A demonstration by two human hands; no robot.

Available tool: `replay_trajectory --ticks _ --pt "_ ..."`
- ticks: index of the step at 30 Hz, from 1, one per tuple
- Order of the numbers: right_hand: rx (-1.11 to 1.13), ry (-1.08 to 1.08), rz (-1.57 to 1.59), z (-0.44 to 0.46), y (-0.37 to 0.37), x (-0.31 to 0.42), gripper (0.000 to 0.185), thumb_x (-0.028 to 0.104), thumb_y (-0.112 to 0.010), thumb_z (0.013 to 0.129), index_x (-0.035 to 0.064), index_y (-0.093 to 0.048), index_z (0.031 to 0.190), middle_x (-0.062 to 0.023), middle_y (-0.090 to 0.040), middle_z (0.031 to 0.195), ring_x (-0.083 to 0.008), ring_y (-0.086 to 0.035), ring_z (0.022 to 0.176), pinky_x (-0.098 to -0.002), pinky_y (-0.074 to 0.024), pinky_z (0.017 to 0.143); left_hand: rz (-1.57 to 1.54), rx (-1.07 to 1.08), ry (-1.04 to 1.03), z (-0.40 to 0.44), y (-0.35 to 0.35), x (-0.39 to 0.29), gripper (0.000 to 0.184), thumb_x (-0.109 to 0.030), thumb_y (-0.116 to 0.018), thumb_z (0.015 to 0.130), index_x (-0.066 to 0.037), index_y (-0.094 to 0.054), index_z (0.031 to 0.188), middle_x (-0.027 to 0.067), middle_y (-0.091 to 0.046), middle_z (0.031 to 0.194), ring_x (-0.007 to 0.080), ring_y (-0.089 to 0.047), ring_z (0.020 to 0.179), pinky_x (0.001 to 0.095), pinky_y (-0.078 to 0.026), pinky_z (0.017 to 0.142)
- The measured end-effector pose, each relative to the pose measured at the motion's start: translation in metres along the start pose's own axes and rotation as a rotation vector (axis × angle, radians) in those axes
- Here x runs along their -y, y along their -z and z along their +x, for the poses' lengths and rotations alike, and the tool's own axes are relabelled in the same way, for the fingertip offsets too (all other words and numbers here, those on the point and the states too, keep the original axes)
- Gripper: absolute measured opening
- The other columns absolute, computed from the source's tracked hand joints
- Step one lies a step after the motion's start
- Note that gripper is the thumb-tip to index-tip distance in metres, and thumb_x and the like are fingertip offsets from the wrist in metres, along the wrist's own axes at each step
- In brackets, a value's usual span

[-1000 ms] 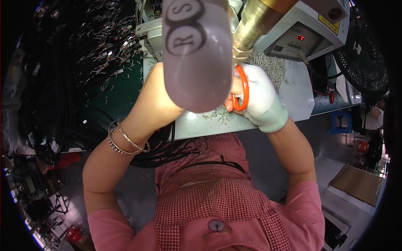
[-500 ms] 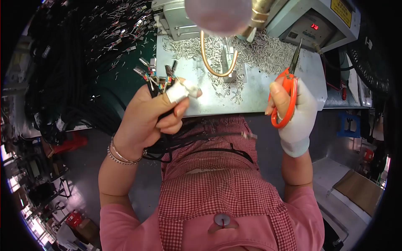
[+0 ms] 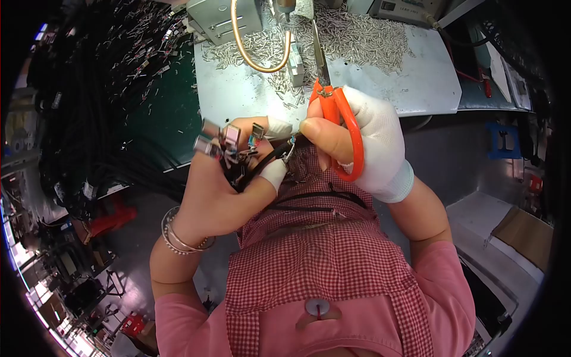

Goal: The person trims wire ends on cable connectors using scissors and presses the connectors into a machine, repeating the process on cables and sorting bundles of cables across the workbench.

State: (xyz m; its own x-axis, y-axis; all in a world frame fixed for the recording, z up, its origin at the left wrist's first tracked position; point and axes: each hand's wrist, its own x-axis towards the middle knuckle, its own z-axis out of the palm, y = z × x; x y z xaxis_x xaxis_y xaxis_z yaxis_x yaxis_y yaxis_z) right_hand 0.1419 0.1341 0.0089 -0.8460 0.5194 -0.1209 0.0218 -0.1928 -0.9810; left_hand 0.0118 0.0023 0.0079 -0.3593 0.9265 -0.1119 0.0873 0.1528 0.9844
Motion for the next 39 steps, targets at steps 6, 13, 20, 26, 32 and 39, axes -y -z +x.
replay_trajectory --ticks 6,13,20,26,32,39 --pt "-0.059 -0.179 0.151 -0.002 -0.002 -0.006 0.023 0.020 -0.057 0.081 0.0019 -0.052 0.068 -0.0011 -0.050 0.053 -0.0066 -0.048 0.045 -0.0189 -0.0353 0.040 0.598 -0.119 -0.588 0.005 0.000 0.006 0.043 0.005 -0.062 0.052 0.001 -0.055 0.094 0.0097 -0.052 0.079 0.0260 -0.051 0.067 0.0279 -0.043 0.058" --pt "-0.045 0.098 0.007 -0.006 -0.008 -0.012 0.016 0.011 -0.059 0.074 0.0006 -0.050 0.066 -0.0079 -0.052 0.056 -0.0142 -0.051 0.047 -0.0267 -0.0380 0.043 -0.302 -0.018 0.275 0.004 0.004 -0.008 0.010 -0.008 -0.055 0.083 0.001 -0.055 0.086 -0.0023 -0.046 0.062 0.0043 -0.039 0.046 0.0189 -0.029 0.040" --pt "-0.093 0.071 -0.102 -0.008 -0.016 -0.015 0.012 0.006 -0.060 0.077 0.0038 -0.050 0.071 0.0021 -0.050 0.058 -0.0026 -0.044 0.049 -0.0179 -0.0330 0.043 -0.498 -0.103 0.339 0.009 0.005 -0.004 0.015 -0.008 -0.056 0.082 0.003 -0.057 0.093 -0.0035 -0.042 0.054 0.0023 -0.032 0.040 0.0188 -0.022 0.035" --pt "0.032 0.309 -0.652 -0.022 0.000 -0.020 0.039 0.028 -0.074 0.063 0.0026 -0.044 0.063 -0.0090 -0.041 0.053 -0.0222 -0.043 0.043 -0.0288 -0.0337 0.042 -0.407 -0.225 0.307 0.013 0.005 -0.001 0.013 -0.006 -0.059 0.079 0.003 -0.059 0.089 -0.0046 -0.044 0.053 0.0017 -0.035 0.041 0.0187 -0.023 0.036" --pt "-0.029 0.313 -0.783 -0.021 -0.008 -0.026 0.040 0.029 -0.073 0.065 0.0036 -0.042 0.060 -0.0081 -0.040 0.052 -0.0230 -0.043 0.042 -0.0298 -0.0317 0.041 -0.236 -0.241 0.273 0.015 0.001 -0.004 0.013 -0.006 -0.063 0.075 0.002 -0.061 0.084 -0.0054 -0.049 0.057 0.0003 -0.038 0.044 0.0178 -0.026 0.038" --pt "-0.010 0.270 -0.758 -0.023 -0.007 -0.026 0.036 0.025 -0.074 0.064 0.0038 -0.045 0.061 -0.0092 -0.043 0.053 -0.0247 -0.045 0.043 -0.0312 -0.0340 0.041 -0.224 -0.278 0.231 0.013 0.001 0.001 0.019 -0.006 -0.066 0.073 0.004 -0.061 0.087 -0.0047 -0.053 0.062 -0.0002 -0.043 0.051 0.0164 -0.035 0.044"
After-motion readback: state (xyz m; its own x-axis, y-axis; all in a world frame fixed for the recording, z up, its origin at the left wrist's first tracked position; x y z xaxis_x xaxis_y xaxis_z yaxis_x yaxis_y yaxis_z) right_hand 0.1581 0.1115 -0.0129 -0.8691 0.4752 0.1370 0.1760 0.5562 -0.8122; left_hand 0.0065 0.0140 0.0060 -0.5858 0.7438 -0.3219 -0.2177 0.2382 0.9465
